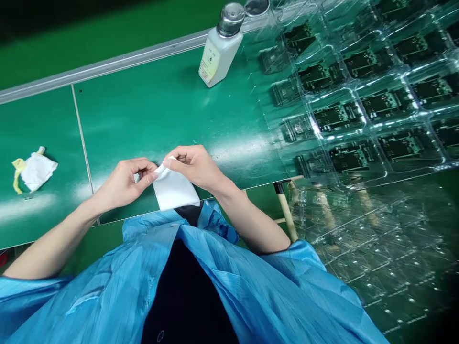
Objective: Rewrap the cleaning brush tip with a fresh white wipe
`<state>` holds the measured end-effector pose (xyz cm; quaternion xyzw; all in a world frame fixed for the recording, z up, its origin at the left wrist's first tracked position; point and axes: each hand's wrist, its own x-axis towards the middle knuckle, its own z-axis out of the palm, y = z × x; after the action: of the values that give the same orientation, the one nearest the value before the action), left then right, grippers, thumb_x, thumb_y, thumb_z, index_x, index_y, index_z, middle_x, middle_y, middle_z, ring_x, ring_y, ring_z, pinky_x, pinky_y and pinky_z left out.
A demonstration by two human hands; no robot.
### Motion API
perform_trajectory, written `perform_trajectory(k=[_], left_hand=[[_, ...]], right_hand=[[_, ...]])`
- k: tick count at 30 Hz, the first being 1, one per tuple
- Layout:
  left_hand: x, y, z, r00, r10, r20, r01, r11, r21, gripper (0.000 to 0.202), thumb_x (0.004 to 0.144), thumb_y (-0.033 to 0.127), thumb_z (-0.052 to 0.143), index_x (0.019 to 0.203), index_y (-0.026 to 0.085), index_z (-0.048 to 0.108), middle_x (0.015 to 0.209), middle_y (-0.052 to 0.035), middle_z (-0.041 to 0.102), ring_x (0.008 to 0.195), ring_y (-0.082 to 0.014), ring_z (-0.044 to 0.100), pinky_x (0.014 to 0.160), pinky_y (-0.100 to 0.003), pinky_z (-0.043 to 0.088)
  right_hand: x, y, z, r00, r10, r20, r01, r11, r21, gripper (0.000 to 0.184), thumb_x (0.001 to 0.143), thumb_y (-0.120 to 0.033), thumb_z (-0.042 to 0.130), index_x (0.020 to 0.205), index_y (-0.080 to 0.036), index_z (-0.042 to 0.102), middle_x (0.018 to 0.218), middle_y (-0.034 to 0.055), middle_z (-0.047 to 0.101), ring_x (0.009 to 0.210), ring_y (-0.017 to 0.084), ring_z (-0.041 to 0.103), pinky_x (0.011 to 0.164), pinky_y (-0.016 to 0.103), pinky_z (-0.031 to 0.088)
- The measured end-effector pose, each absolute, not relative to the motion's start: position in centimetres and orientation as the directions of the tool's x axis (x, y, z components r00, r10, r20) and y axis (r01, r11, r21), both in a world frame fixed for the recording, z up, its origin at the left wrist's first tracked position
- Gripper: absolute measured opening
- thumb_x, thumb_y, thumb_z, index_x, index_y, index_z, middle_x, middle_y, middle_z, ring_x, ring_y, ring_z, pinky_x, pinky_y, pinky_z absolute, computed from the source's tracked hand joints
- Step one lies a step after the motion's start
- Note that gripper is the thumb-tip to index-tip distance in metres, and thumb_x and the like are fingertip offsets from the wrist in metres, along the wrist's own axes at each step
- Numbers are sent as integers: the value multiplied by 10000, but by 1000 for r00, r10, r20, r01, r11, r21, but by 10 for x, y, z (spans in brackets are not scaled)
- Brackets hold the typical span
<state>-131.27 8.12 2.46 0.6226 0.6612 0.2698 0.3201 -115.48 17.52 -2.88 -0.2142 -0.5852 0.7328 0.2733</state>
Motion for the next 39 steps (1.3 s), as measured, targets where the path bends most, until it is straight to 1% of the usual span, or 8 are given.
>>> perform_trajectory(k=[9, 12, 16, 23, 26, 29, 33, 39], left_hand=[[-1314, 86, 18, -109, 966, -233, 373, 257, 891, 354, 707, 469, 746, 716, 122, 674, 545, -9, 579, 458, -81, 437, 422, -210, 308], [-1315, 86, 16, -140, 962, -235, 322, 269, 908, 362, 677, 476, 775, 709, 128, 679, 539, -8, 579, 455, -85, 455, 414, -205, 322], [-1317, 87, 15, -153, 967, -203, 368, 247, 896, 363, 679, 478, 768, 657, 133, 657, 550, -10, 575, 475, -86, 454, 427, -204, 347], [-1324, 86, 10, -122, 974, -191, 531, 227, 816, 325, 764, 458, 692, 762, 138, 638, 567, -13, 595, 502, -115, 510, 449, -213, 378], [-1324, 86, 9, -135, 976, -168, 582, 215, 784, 332, 791, 470, 657, 796, 140, 624, 598, -17, 613, 499, -113, 511, 444, -213, 370], [-1322, 86, 10, -148, 980, -131, 584, 193, 788, 314, 802, 453, 646, 801, 141, 611, 618, -21, 628, 492, -109, 520, 436, -207, 373], [-1318, 82, 13, -139, 988, -74, 603, 143, 785, 259, 827, 400, 631, 815, 142, 611, 600, -8, 620, 469, -94, 507, 424, -194, 357], [-1318, 78, 18, -51, 998, -28, 663, 54, 747, 311, 879, 430, 554, 839, 142, 664, 635, -18, 642, 504, -104, 523, 461, -204, 380]], right_hand=[[-1162, 187, -29, -805, 585, -100, -126, -333, -934, 376, 602, -418, 820, 750, -118, 649, 649, -17, 633, 582, 68, 529, 522, 193, 397], [-1163, 189, -30, -842, 525, -121, -79, -344, -936, 392, 630, -444, 811, 747, -110, 642, 605, -25, 603, 526, 62, 498, 460, 183, 345], [-1165, 191, -33, -853, 519, -56, -90, -253, -963, 368, 678, -432, 778, 657, -113, 597, 521, -56, 501, 467, 44, 408, 411, 175, 238], [-1170, 193, -36, -826, 563, -36, -58, -148, -987, 235, 761, -224, 659, 589, -124, 533, 499, -74, 423, 463, 26, 338, 424, 172, 186], [-1171, 192, -36, -813, 581, -43, -66, -165, -984, 252, 750, -255, 671, 595, -137, 509, 513, -73, 423, 473, 32, 337, 429, 178, 192], [-1170, 190, -34, -799, 601, -25, -97, -170, -981, 342, 725, -368, 715, 597, -152, 483, 529, -72, 423, 485, 39, 342, 439, 188, 199], [-1165, 187, -29, -798, 601, 33, -125, -112, -986, 390, 737, -466, 706, 626, -155, 498, 562, -60, 450, 513, 52, 361, 463, 200, 234], [-1161, 180, -23, -752, 644, 144, -121, 79, -989, 264, 796, -358, 612, 649, -151, 541, 568, -58, 432, 540, 62, 355, 506, 219, 250]])
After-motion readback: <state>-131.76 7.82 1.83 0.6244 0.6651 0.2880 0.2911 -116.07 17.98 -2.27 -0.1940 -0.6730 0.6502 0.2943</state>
